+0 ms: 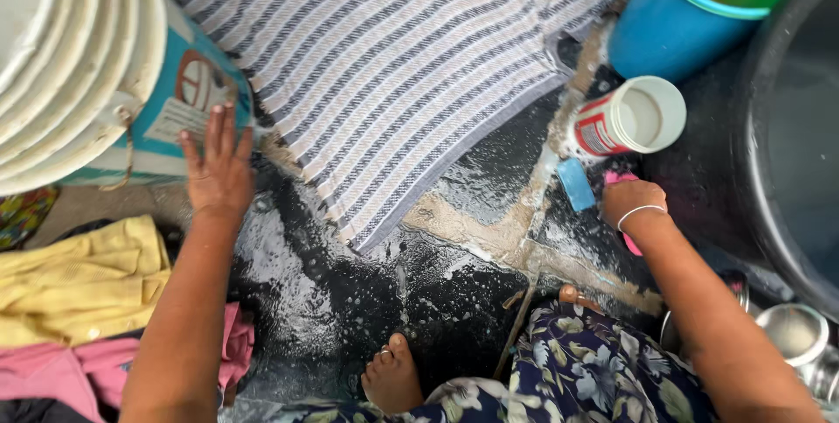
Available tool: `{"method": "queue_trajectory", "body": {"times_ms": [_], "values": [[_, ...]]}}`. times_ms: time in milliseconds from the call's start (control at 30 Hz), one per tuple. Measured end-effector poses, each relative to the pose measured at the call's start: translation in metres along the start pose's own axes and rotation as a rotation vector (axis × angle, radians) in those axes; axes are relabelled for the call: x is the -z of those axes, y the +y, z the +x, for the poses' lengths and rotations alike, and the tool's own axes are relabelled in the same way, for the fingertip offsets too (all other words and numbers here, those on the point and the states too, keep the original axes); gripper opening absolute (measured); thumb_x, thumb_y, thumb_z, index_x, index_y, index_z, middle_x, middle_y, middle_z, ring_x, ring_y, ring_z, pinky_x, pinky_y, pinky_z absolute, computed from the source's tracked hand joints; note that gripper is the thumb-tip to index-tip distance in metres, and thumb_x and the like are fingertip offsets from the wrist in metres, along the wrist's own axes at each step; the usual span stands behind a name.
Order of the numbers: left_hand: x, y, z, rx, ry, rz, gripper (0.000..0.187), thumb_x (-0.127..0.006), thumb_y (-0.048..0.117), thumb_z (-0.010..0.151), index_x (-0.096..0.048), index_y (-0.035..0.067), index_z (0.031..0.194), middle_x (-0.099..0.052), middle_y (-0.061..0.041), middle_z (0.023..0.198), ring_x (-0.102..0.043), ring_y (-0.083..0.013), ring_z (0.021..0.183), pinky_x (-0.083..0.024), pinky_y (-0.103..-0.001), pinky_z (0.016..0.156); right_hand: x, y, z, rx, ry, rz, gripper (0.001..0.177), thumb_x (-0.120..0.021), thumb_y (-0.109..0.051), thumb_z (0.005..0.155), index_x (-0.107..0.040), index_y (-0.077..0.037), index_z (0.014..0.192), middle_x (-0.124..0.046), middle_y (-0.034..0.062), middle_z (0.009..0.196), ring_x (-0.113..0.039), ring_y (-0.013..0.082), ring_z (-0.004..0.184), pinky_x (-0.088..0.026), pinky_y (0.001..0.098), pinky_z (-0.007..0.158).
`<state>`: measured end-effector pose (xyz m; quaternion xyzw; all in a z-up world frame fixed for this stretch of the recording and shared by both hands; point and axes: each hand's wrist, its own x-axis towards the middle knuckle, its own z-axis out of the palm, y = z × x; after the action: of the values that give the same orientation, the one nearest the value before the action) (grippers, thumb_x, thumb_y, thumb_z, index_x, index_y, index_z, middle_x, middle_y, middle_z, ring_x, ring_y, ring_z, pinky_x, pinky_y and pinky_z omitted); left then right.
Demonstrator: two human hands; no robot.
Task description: The person washes a striped cloth by hand, scrubbing it with a brush on a wet floor and then wringing it out.
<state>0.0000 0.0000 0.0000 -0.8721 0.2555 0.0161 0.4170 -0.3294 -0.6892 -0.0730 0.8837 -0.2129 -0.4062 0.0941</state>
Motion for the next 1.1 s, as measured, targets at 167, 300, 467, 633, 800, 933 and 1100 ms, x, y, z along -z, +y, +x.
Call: {"method": "queue_trajectory", "body": {"times_ms": [167, 300, 467, 633, 800, 933, 1100], "values": [[-0.024, -0.018, -0.002, 0.017, 0.244, 0.330, 0.072, -0.041, 0.039, 0.101, -0.019, 0.033, 0.169, 0.000, -0.001, 0.177, 0.009, -0.0236, 0.160, 0.021, -0.073, 0.109, -0.011, -0.043, -0.090, -0.299, 0.449, 0.224, 0.045, -0.071, -0.030, 0.089, -0.060, -0.011, 0.128, -0.057, 0.0186, 0.128, -0.064, 0.0407, 0.117, -0.057, 0.0511, 0.083], [-0.029, -0.022, -0.001, -0.021, 0.247, 0.373, 0.075, -0.043, 0.036, 0.099, -0.017, 0.033, 0.169, 0.001, 0.000, 0.177, 0.008, -0.0233, 0.159, 0.020, -0.074, 0.108, -0.004, -0.061, -0.123, -0.370, 0.721, 0.444, 0.061, -0.081, -0.023, 0.078, -0.053, -0.007, 0.131, -0.051, 0.0193, 0.125, -0.058, 0.0426, 0.115, -0.056, 0.0510, 0.080], [-0.030, -0.024, 0.001, -0.004, 0.296, 0.394, 0.076, -0.043, 0.038, 0.100, -0.016, 0.034, 0.170, 0.000, 0.000, 0.177, 0.008, -0.0233, 0.160, 0.020, -0.074, 0.109, -0.004, -0.055, -0.113, -0.457, 0.669, 0.580, 0.061, -0.081, -0.021, 0.078, -0.052, -0.009, 0.131, -0.056, 0.0188, 0.126, -0.057, 0.0437, 0.114, -0.051, 0.0555, 0.089], [-0.032, -0.024, -0.001, -0.013, 0.285, 0.403, 0.076, -0.044, 0.039, 0.099, -0.015, 0.035, 0.170, 0.000, -0.001, 0.177, 0.008, -0.0240, 0.160, 0.019, -0.074, 0.110, 0.009, -0.069, -0.121, -0.353, 0.805, 0.782, 0.045, -0.067, -0.018, 0.099, -0.052, -0.011, 0.140, -0.058, 0.0184, 0.135, -0.057, 0.0423, 0.121, -0.049, 0.0547, 0.098], [-0.014, -0.013, -0.001, 0.044, 0.199, 0.321, 0.073, -0.048, 0.042, 0.097, -0.024, 0.036, 0.166, -0.001, -0.001, 0.177, 0.008, -0.0256, 0.159, 0.015, -0.074, 0.109, 0.038, -0.105, -0.103, -0.054, 0.949, 0.460, 0.045, -0.067, -0.019, 0.100, -0.055, -0.014, 0.143, -0.052, 0.0192, 0.145, -0.052, 0.0408, 0.125, -0.049, 0.0504, 0.098], [0.014, 0.015, -0.015, 0.009, -0.098, -0.426, 0.075, -0.062, 0.048, 0.091, -0.038, 0.031, 0.159, -0.008, -0.010, 0.176, 0.005, -0.0308, 0.162, 0.005, -0.074, 0.114, 0.037, -0.136, -0.078, -0.150, 1.012, 0.352, 0.059, -0.074, -0.033, 0.086, -0.057, -0.005, 0.135, -0.051, 0.0212, 0.139, -0.051, 0.0423, 0.122, -0.043, 0.0555, 0.092], [0.035, 0.065, -0.053, -0.104, -0.224, -0.629, 0.075, -0.058, 0.054, 0.092, -0.033, 0.024, 0.156, -0.011, -0.011, 0.171, 0.003, -0.0313, 0.158, 0.004, -0.075, 0.111, 0.022, -0.138, -0.064, -0.167, 0.913, 0.366, 0.031, -0.073, -0.021, 0.092, -0.063, -0.010, 0.120, -0.057, 0.0144, 0.124, -0.054, 0.0386, 0.116, -0.044, 0.0529, 0.092]]}}
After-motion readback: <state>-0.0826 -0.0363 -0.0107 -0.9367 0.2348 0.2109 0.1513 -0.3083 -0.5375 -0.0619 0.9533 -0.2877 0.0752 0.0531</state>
